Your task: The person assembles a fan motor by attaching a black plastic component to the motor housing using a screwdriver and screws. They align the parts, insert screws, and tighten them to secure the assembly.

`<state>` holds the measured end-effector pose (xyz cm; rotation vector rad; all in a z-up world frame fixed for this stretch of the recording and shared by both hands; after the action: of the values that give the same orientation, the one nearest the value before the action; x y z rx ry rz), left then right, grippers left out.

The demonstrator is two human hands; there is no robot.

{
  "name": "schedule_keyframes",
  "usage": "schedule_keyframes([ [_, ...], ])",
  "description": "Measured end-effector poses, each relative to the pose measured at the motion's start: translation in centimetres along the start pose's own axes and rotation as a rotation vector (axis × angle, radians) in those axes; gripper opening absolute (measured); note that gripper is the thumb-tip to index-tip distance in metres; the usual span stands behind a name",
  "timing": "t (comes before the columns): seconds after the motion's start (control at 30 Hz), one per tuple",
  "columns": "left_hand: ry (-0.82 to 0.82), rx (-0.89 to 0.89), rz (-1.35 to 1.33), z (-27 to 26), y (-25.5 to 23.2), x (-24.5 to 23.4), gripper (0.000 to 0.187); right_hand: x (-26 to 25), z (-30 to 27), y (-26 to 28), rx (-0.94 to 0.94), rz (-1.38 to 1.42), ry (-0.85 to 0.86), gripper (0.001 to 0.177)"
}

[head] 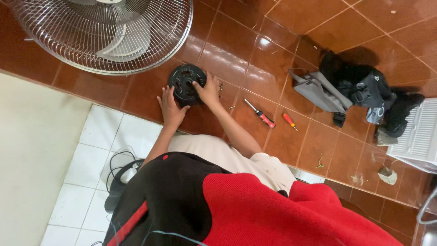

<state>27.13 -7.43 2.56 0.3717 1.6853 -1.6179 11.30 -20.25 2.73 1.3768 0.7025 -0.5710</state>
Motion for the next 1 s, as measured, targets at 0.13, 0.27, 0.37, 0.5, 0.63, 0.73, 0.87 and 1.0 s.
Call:
schedule_keyframes([
  [0.13, -0.060, -0.017, -0.190, -0.9, -1.0, -1.4, 0.106, 1.1, -0.6, -0.4, 0.047, 0.774, 0.042, 0.035],
  [0.27, -0.201, -0.048, -0.774, -1.7, 0.1, -1.9, 0.093, 1.1, -2.3, -0.6, 0.154, 1.136, 0.216, 0.030],
  [0.37, -0.093, -0.198, -1.103, -2.2, 2.2, 0.2, 0.061, 0.0, -3.7, -1.2, 0.257, 1.341, 0.317, 0.031],
  [0.5, 0.020, -0.337, -1.231, -3.4, 4.5, 3.4, 0.025, -1.3, -5.7, -2.3, 0.272, 1.196, 0.278, 0.029],
  [0.63, -0.058, -0.308, -1.258, -3.2, 5.4, 4.3, 0.020, -5.9, -7.0, -3.9, -0.022, 0.633, -0.113, 0.023],
  [0.73, -0.079, -0.325, -1.377, -2.6, 5.5, 4.3, 0.022, -8.5, -8.7, -4.4, -0.203, 0.293, -0.303, 0.018],
  [0.87, -0.060, -0.334, -1.523, -2.2, 5.3, 4.3, 0.023, -8.8, -9.8, -5.4, -0.111, 0.157, -0.241, 0.019],
  [1.0, -0.054, -0.312, -1.374, -2.6, 5.7, 4.1, 0.020, -8.5, -9.3, -4.7, -0.132, 0.118, -0.226, 0.023],
])
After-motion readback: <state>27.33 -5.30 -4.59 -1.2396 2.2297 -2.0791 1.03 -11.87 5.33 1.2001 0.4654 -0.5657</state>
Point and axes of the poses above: each hand's wrist, its own z-axis towards the middle knuckle, its own x-axis out of the palm, y = z × x, the point moved 5 cm from there along z, towards the middle knuckle, and after that the axes turned 3 degrees about z, right-handed, at the moved point
